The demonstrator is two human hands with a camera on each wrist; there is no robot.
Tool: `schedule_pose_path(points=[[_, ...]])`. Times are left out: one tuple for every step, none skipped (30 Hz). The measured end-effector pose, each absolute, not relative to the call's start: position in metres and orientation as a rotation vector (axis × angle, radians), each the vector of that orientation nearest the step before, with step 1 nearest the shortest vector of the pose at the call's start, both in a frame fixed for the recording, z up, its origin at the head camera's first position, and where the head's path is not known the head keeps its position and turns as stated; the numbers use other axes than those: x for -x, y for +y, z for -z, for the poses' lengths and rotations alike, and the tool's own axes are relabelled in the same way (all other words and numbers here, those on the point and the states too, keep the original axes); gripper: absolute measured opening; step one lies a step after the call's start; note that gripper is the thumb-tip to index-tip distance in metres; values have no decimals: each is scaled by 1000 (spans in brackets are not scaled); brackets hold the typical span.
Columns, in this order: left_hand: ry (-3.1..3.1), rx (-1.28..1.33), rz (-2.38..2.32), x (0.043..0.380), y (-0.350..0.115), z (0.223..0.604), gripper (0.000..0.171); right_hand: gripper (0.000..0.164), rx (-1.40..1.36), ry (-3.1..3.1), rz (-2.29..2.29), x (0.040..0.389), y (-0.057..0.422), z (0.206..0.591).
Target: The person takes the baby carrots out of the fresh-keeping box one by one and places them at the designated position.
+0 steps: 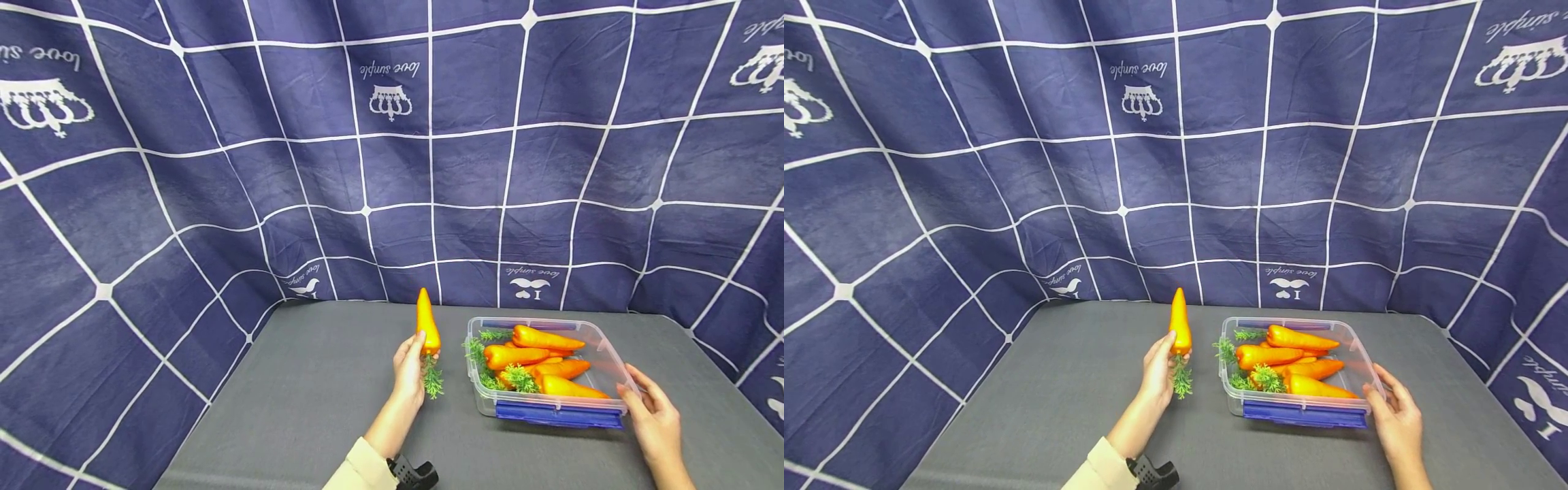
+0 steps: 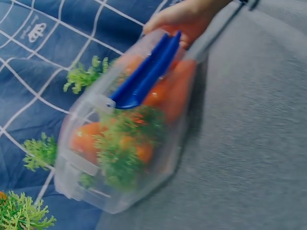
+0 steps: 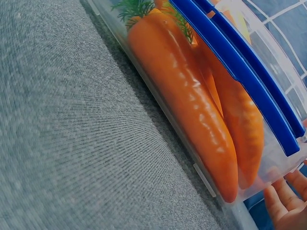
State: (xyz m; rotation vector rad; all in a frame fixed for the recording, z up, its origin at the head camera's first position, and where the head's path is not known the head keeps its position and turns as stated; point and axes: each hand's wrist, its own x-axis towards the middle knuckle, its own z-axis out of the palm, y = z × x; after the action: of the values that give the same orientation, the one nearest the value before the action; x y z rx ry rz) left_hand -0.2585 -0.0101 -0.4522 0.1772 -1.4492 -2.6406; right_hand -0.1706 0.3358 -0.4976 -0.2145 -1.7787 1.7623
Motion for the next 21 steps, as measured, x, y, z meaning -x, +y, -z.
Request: schedule_pose_path(points=[[-1451, -174, 2641, 257, -9, 454, 24, 41, 216, -1780, -1762, 171, 336, 498], [-1466, -175, 2635, 256, -9, 456, 24, 41, 217, -1782, -1763, 171, 336, 498], [-1474, -173, 2634, 255, -8, 458, 24, 41, 219, -1786, -1763, 171, 336, 498], [-1478, -165, 2634, 254, -7, 460, 24, 41, 220, -1787, -1765, 170, 336, 498], [-1491, -158, 2629, 253, -6, 462, 24, 41, 221, -1787, -1767, 170, 336, 498], [-1510, -148, 2621, 253, -6, 465, 24, 41, 223, -1789, -1769, 170, 336, 498], [-1525, -143, 2615, 252, -5, 467, 24, 41, 228, -1793, -1765, 170, 336, 498], [-1539, -141, 2611, 251, -4, 469, 25, 41, 233, -1797, -1760, 170, 336, 498], [-1552, -137, 2609, 251, -3, 471, 25, 42, 238, -1802, -1754, 171, 336, 498], [-1571, -135, 2604, 250, -2, 472, 27, 42, 244, -1812, -1743, 170, 336, 498], [-1596, -137, 2596, 249, -2, 474, 28, 42, 251, -1821, -1730, 170, 336, 497], [-1614, -137, 2589, 249, -1, 476, 29, 42, 257, -1827, -1722, 170, 335, 497], [-1630, -144, 2587, 248, 0, 477, 31, 42, 262, -1832, -1715, 170, 335, 497], [-1655, -142, 2578, 248, 0, 479, 31, 42, 265, -1834, -1712, 170, 335, 497], [-1682, -139, 2565, 247, 1, 481, 33, 42, 266, -1834, -1710, 170, 335, 497], [-1706, -140, 2555, 247, 2, 482, 34, 41, 266, -1832, -1708, 170, 335, 497], [-1724, -144, 2549, 246, 2, 484, 34, 41, 264, -1823, -1717, 170, 335, 497], [-1736, -144, 2547, 246, 3, 485, 34, 41, 260, -1816, -1724, 170, 335, 497], [-1749, -143, 2545, 246, 4, 487, 35, 41, 255, -1810, -1728, 170, 335, 496], [-1762, -142, 2543, 245, 5, 488, 35, 41, 251, -1806, -1730, 170, 335, 496], [-1773, -143, 2544, 245, 6, 489, 36, 41, 248, -1802, -1732, 170, 335, 496]])
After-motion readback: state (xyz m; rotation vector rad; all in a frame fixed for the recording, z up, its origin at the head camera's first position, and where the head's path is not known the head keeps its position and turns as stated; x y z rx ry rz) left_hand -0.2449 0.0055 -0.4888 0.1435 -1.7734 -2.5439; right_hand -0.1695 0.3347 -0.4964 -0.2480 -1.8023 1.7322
